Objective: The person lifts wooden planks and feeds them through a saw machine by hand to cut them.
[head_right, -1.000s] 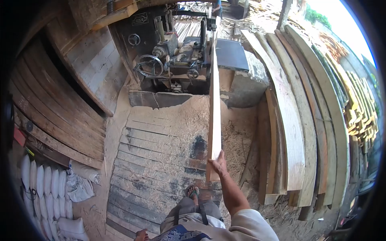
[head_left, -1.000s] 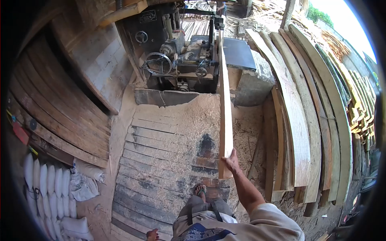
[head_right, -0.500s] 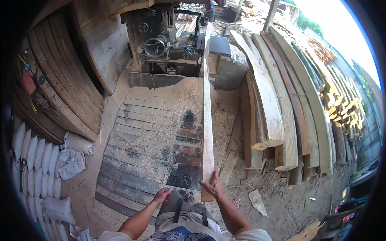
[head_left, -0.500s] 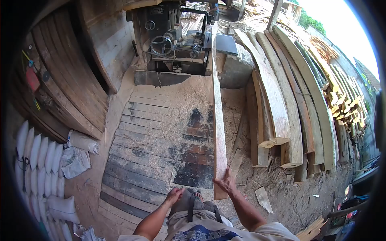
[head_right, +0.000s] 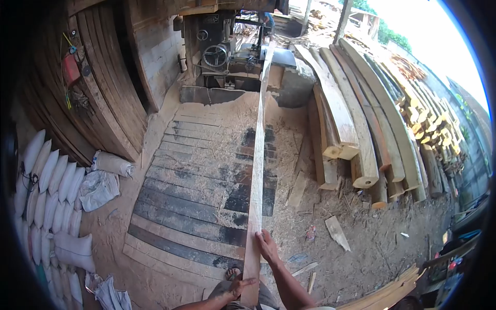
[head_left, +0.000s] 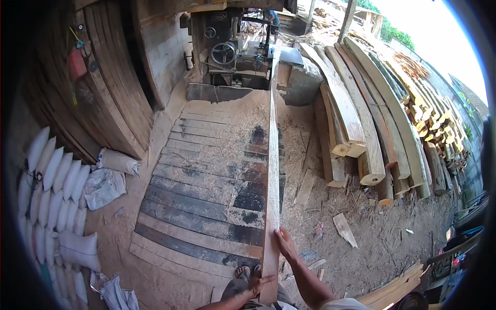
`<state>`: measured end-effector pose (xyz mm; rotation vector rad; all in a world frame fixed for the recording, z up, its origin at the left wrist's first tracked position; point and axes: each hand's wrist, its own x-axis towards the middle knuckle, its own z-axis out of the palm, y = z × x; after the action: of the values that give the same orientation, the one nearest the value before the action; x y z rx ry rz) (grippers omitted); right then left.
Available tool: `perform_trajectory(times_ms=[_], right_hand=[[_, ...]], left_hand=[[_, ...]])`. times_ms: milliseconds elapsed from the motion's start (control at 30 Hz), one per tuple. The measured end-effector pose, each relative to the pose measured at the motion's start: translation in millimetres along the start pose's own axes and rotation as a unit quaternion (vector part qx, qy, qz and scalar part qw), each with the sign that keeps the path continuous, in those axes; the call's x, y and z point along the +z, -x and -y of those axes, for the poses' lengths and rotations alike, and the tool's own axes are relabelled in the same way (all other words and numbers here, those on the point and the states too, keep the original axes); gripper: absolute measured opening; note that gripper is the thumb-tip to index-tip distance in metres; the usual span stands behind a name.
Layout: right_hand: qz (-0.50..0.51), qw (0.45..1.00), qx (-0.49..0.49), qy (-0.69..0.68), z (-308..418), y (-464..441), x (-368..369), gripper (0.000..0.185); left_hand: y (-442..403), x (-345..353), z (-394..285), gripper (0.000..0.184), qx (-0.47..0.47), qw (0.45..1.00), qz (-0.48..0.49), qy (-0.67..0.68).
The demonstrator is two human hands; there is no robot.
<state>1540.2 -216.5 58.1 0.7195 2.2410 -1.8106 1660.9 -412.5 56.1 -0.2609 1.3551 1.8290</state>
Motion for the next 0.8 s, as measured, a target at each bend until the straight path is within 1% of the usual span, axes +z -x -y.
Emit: perform_trajectory(times_ms=[33, 67, 100, 133, 200, 233, 300, 367, 400, 467, 500, 567, 600, 700, 767, 800], right_hand=[[0.003, 0.993, -0.050, -0.107, 11.2, 2.9, 11.5, 0.061], [0.023, 0.978, -0.009, -0.207, 53.8, 30.7, 17.3, 0.063], [0.027, 0.972, -0.025, -0.232, 46.9, 29.9, 24.4, 0.061], [0.033, 0.965, -0.042, -0.255, 33.1, 32.2, 30.3, 0.059], [0.007, 0.975, -0.008, -0.222, 14.7, 66.9, 44.1, 0.055], [0.011, 0.973, -0.017, -0.232, -4.7, 84.9, 54.6, 0.054], [0.013, 0.967, -0.035, -0.251, -48.0, 128.2, 71.5, 0.053], [0.018, 0.974, -0.050, -0.220, -73.1, 188.0, 82.3, 0.054], [0.021, 0.978, -0.057, -0.198, -86.7, 217.1, 86.6, 0.055], [0.037, 0.974, -0.073, -0.209, -113.8, 276.5, 96.0, 0.055], [0.043, 0.973, -0.082, -0.213, -127.3, 300.1, 100.5, 0.054], [0.017, 0.973, -0.073, -0.218, -141.2, 337.9, 107.5, 0.052], [0.004, 0.974, -0.061, -0.217, -152.2, 359.0, 109.9, 0.051], [0.050, 0.977, -0.035, -0.205, -163.6, 384.4, 99.0, 0.049], [0.043, 0.975, -0.043, -0.213, -176.6, 386.2, 100.9, 0.049], [0.040, 0.974, -0.046, -0.217, -187.0, 383.2, 100.9, 0.049]], left_hand=[[35.7, 3.2, 13.4, 0.055, 0.004, 1.000, -0.016, -0.017], [69.0, 7.8, 28.0, 0.051, -0.021, 1.000, -0.023, -0.002], [96.2, 12.7, 46.1, 0.048, -0.045, 0.998, -0.029, 0.016], [118.7, 14.7, 66.7, 0.047, -0.049, 0.998, -0.031, 0.030], [163.5, 9.7, 108.3, 0.046, -0.055, 0.996, -0.039, 0.058], [186.1, 4.0, 123.0, 0.044, -0.048, 0.997, -0.039, 0.038], [227.3, -8.4, 172.8, 0.045, -0.057, 0.996, -0.026, 0.062], [276.3, -10.4, 217.9, 0.048, -0.082, 0.990, -0.015, 0.114], [298.2, -11.3, 247.7, 0.048, -0.082, 0.990, -0.014, 0.118], [342.3, -18.8, 295.6, 0.050, -0.084, 0.989, -0.015, 0.120], [368.9, -11.9, 303.1, 0.048, -0.077, 0.989, -0.020, 0.122], [398.0, -2.9, 337.1, 0.048, -0.054, 0.992, -0.049, 0.106], [410.2, 1.1, 346.5, 0.048, -0.058, 0.991, -0.050, 0.113], [437.3, 11.9, 375.7, 0.049, -0.059, 0.989, -0.047, 0.126], [434.6, 7.6, 403.5, 0.050, -0.011, 0.998, -0.044, 0.052], [431.8, -0.6, 431.4, 0.051, 0.029, 0.998, -0.047, -0.019]])
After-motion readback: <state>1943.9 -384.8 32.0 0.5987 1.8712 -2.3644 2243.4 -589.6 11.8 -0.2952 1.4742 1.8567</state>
